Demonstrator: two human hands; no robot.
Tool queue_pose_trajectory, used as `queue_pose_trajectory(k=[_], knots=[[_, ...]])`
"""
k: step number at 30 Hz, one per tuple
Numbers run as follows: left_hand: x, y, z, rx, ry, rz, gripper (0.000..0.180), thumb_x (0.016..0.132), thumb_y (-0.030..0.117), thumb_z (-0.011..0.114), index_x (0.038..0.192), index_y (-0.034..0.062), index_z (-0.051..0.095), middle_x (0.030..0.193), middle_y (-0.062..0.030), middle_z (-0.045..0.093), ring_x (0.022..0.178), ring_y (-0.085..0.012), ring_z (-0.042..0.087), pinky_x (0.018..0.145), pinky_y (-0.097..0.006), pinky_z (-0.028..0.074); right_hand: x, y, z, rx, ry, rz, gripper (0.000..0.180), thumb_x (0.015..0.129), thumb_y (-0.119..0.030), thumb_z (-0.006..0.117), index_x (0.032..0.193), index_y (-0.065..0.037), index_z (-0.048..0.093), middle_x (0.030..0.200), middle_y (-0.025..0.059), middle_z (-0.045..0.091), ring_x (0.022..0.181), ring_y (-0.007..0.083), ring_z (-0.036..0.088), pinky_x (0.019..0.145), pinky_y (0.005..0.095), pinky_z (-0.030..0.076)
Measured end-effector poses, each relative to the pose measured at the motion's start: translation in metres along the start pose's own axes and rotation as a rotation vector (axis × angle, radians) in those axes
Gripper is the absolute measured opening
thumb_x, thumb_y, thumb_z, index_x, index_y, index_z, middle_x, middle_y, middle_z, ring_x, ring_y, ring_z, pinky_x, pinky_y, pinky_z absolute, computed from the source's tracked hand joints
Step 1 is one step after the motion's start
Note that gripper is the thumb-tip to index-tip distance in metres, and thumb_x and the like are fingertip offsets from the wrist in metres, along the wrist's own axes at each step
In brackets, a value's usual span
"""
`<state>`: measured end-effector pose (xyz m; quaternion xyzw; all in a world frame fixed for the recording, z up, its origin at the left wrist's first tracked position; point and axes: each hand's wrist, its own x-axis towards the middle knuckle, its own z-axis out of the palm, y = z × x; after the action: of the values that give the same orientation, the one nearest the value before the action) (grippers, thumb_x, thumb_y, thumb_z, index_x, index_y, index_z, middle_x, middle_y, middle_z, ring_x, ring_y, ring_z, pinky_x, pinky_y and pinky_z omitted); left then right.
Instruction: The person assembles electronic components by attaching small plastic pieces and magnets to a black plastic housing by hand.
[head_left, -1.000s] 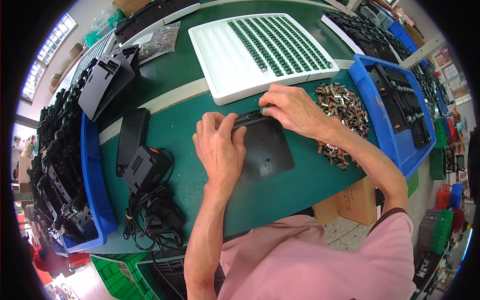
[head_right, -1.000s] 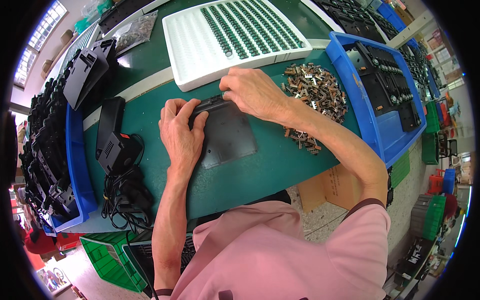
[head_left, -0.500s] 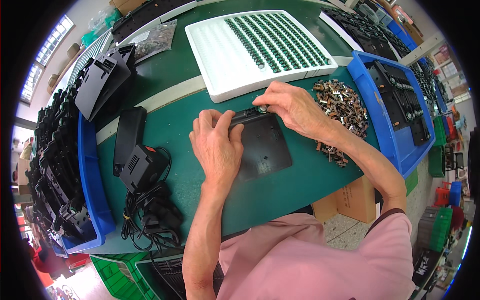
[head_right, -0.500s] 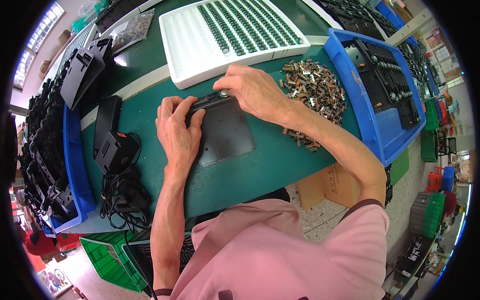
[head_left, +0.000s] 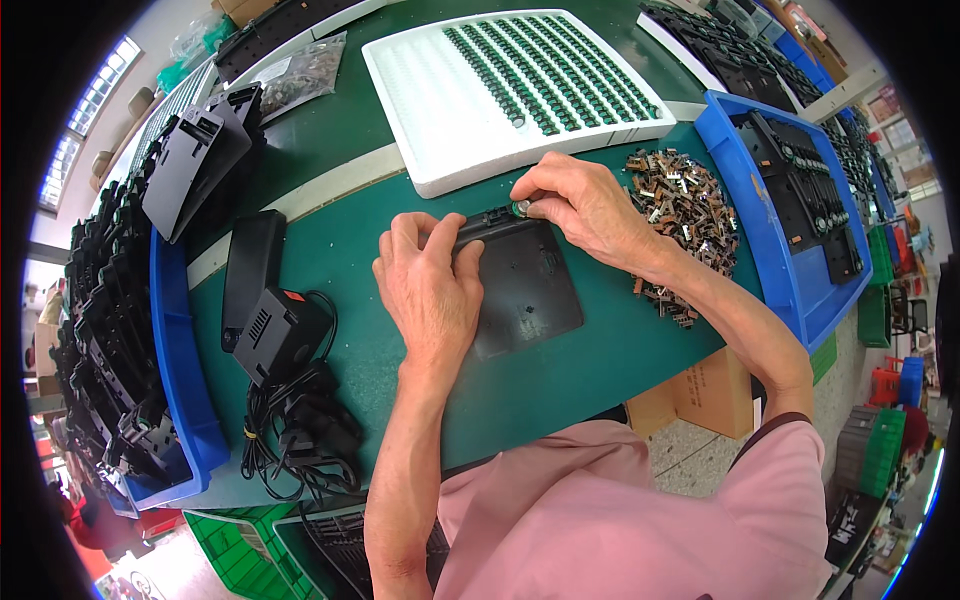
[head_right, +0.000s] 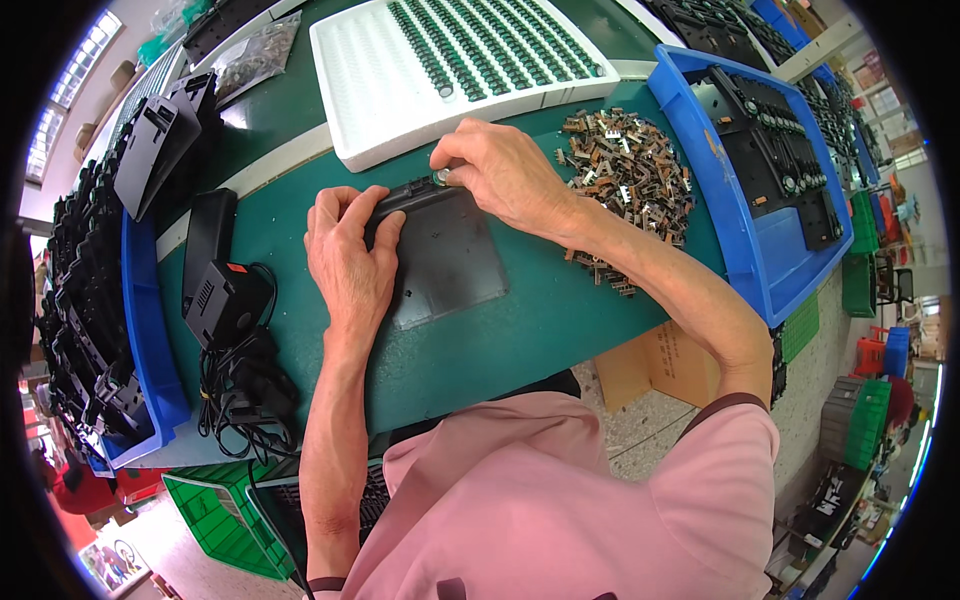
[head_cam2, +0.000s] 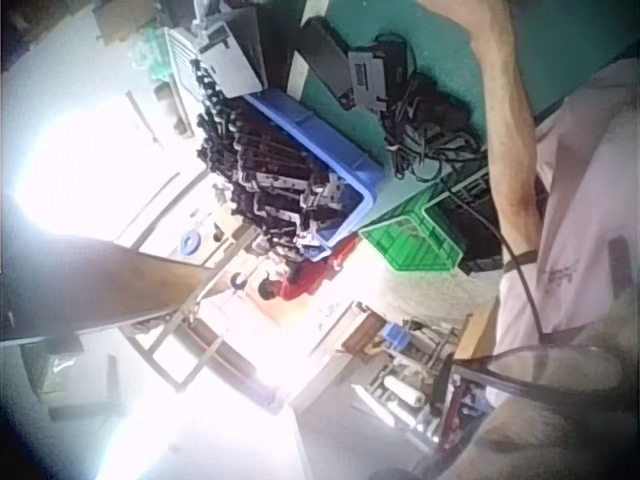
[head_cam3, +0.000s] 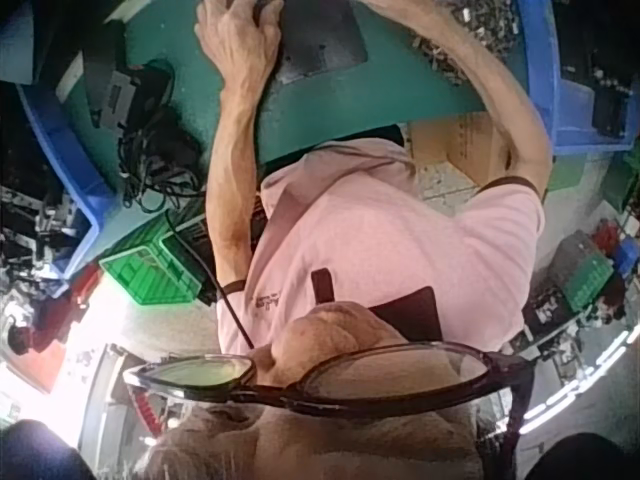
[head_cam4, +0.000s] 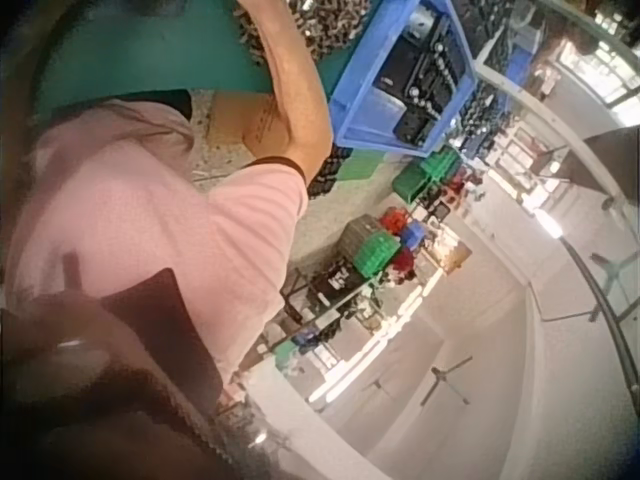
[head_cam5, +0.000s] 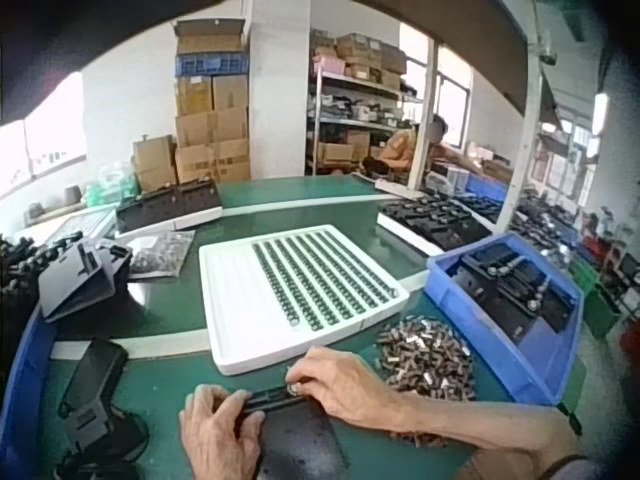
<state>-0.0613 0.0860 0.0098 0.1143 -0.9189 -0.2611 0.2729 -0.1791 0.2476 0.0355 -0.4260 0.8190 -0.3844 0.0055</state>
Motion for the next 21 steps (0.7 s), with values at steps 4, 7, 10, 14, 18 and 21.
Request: queue_pose_trajectory(k=[4,7,10,14,18,21], knots=[[0.000,0.001,0.000,0.001,-0.004,-0.002,0.027,0.075,0.011,0.077,0.101,0.0052,0.072,0.095,-0.0063,0.057,0.093,-0.0246,0.055,0.083,-0.037,0.043,0.000,0.000,-0.001,-0.122,-0.008,-0.072,0.012,0.079,-0.001,0.067,0.090,0.000,0.069,0.085,0.0124,0.061,0.080,0.0319,0.062,0.071,0.0415,0.049],[0.000,0.000,0.001,-0.001,0.000,-0.001,0.028,0.075,0.011,0.077,0.101,0.0052,0.072,0.095,-0.0063,0.057,0.093,-0.0245,0.055,0.083,-0.037,0.043,-0.001,-0.005,0.000,-0.276,0.000,-0.158,0.012,0.078,0.000,0.067,0.089,-0.001,0.070,0.084,0.0113,0.061,0.080,0.0305,0.063,0.071,0.0406,0.050],[0.000,-0.004,0.002,0.006,0.021,0.030,0.029,0.071,0.012,0.078,0.099,0.0087,0.071,0.096,-0.0051,0.055,0.093,-0.0249,0.054,0.075,-0.039,0.042,-0.004,-0.007,0.002,-0.348,0.013,-0.195,0.014,0.079,0.002,0.066,0.093,0.000,0.070,0.086,0.0098,0.062,0.079,0.0286,0.064,0.069,0.0379,0.051],[0.000,-0.003,0.003,0.004,0.021,0.032,0.029,0.071,0.012,0.078,0.099,0.0086,0.071,0.096,-0.0050,0.056,0.092,-0.0250,0.054,0.075,-0.039,0.042,-0.008,-0.002,0.007,-0.173,0.065,-0.078,0.018,0.082,0.005,0.065,0.098,0.001,0.070,0.088,0.0085,0.063,0.079,0.0246,0.066,0.068,0.0338,0.052],[0.000,-0.002,0.003,0.009,0.024,0.038,0.029,0.072,0.012,0.078,0.099,0.0086,0.072,0.096,-0.0050,0.056,0.091,-0.0250,0.054,0.076,-0.039,0.042,-0.010,0.000,0.011,-0.106,0.110,-0.053,0.017,0.083,0.004,0.065,0.099,0.001,0.070,0.088,0.0084,0.063,0.080,0.0220,0.066,0.068,0.0319,0.052],[0.000,-0.003,0.003,0.004,0.014,0.026,0.028,0.072,0.012,0.078,0.099,0.0086,0.072,0.096,-0.0048,0.056,0.091,-0.0247,0.054,0.076,-0.038,0.042,-0.009,0.002,0.007,-0.062,0.115,-0.050,0.014,0.083,-0.002,0.063,0.094,-0.001,0.072,0.090,0.0095,0.065,0.081,0.0298,0.065,0.071,0.0396,0.051]])
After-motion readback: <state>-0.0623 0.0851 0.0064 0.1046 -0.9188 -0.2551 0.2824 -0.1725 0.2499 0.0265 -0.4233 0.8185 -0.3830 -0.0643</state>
